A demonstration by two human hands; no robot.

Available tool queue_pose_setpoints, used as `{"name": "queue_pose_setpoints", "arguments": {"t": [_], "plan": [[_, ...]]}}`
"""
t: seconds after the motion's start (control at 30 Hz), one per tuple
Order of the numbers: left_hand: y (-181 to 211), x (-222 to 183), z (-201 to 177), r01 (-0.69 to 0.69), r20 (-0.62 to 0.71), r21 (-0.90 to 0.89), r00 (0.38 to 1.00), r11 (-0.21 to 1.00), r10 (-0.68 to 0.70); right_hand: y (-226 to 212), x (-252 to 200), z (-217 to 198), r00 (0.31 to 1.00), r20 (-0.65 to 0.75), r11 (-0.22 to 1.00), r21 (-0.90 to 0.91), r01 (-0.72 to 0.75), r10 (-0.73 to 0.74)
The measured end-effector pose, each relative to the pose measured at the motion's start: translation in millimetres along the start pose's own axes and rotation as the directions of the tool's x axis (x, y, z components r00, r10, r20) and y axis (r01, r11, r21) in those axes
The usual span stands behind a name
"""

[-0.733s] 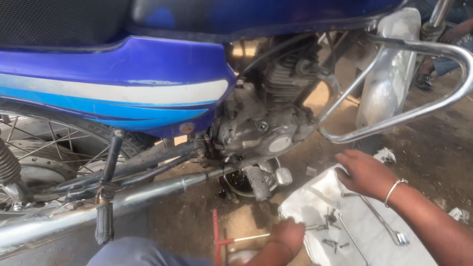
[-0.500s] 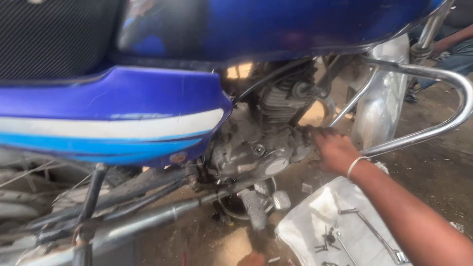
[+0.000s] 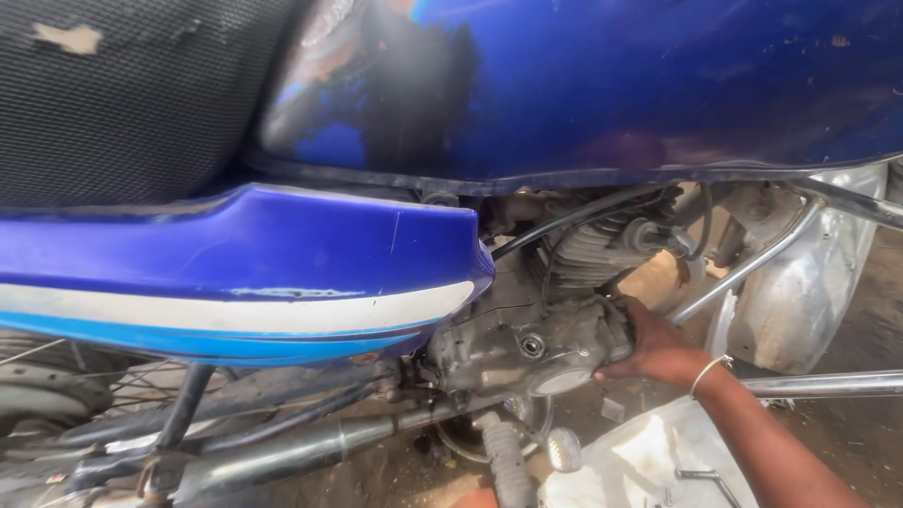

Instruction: The person works on a motorcycle engine with the side cover removed. They remove the clutch cover by hand, set it on a cloth on the ground, then manipulate the clutch assembly and kick starter parts inside the engine case, with used engine oil draining into a metal pan below.

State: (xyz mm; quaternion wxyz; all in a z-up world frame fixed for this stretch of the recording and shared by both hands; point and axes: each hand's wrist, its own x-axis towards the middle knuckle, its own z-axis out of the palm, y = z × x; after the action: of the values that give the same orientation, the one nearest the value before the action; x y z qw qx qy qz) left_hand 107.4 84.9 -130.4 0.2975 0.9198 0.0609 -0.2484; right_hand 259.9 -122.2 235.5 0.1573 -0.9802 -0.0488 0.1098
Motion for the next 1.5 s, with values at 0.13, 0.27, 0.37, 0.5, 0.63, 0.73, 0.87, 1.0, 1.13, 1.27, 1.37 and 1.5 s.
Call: {"name": "queue_pose_setpoints", "arguments": {"t": [0.13, 0.27, 0.37, 0.5, 0.63, 0.73, 0.87, 1.0, 1.13, 1.27, 1.37, 1.5], "plan": [[7, -67, -109, 0.112, 0.002, -0.079, 0.994, 0.991, -0.112, 1, -7, -1, 1.0, 0.011, 1.0, 0.008, -0.026, 0.025], [15, -117, -178, -0.087, -0.349, -0.506, 0.931, 0.858, -0.112, 11, 3, 1, 1.0, 0.012, 0.998, 0.062, 0.001, -0.002], [17, -125, -215, -0.121, -0.155, -0.974, 0.973, 0.193, -0.17, 18, 5, 9, 1.0, 0.017, 0.993, 0.114, 0.017, -0.019], [64, -145, -274, -0.042, -0.094, -0.981, 0.956, 0.187, -0.279, 14, -6, 7, 1.0, 0.001, 0.991, 0.13, 0.021, -0.021], [74, -125, -276, -0.071, -0.12, -0.981, 0.952, 0.179, -0.283, 2, -15, 2, 1.0, -0.007, 0.998, 0.062, 0.016, -0.016], [77, -118, -269, -0.072, -0.112, -0.986, 0.952, 0.148, -0.285, 3, -17, 4, 1.0, -0.02, 1.0, 0.02, 0.017, -0.016], [72, -105, -266, -0.006, -0.04, -0.992, 0.965, 0.128, -0.26, -1, -19, 6, 0.998, -0.063, 1.0, 0.009, 0.023, -0.022], [81, -114, -274, 0.003, -0.045, -0.983, 0.966, 0.185, -0.255, 6, -23, 15, 0.988, -0.133, 0.996, 0.016, 0.088, -0.085], [75, -107, -265, -0.049, -0.09, -0.983, 0.968, 0.175, -0.232, -9, -36, 15, 0.975, -0.195, 0.974, -0.215, 0.066, -0.109], [68, -100, -256, -0.145, -0.155, -0.986, 0.98, 0.085, -0.126, -6, -38, 15, 0.976, -0.212, 0.958, -0.287, -0.019, -0.044], [72, -102, -256, -0.171, -0.177, -0.984, 0.978, 0.059, -0.114, -1, -36, 14, 0.97, -0.229, 0.967, -0.254, 0.023, -0.083], [73, -102, -257, -0.175, -0.181, -0.983, 0.975, 0.053, -0.131, 6, -32, 17, 0.965, -0.241, 0.972, -0.231, 0.05, -0.106]]}}
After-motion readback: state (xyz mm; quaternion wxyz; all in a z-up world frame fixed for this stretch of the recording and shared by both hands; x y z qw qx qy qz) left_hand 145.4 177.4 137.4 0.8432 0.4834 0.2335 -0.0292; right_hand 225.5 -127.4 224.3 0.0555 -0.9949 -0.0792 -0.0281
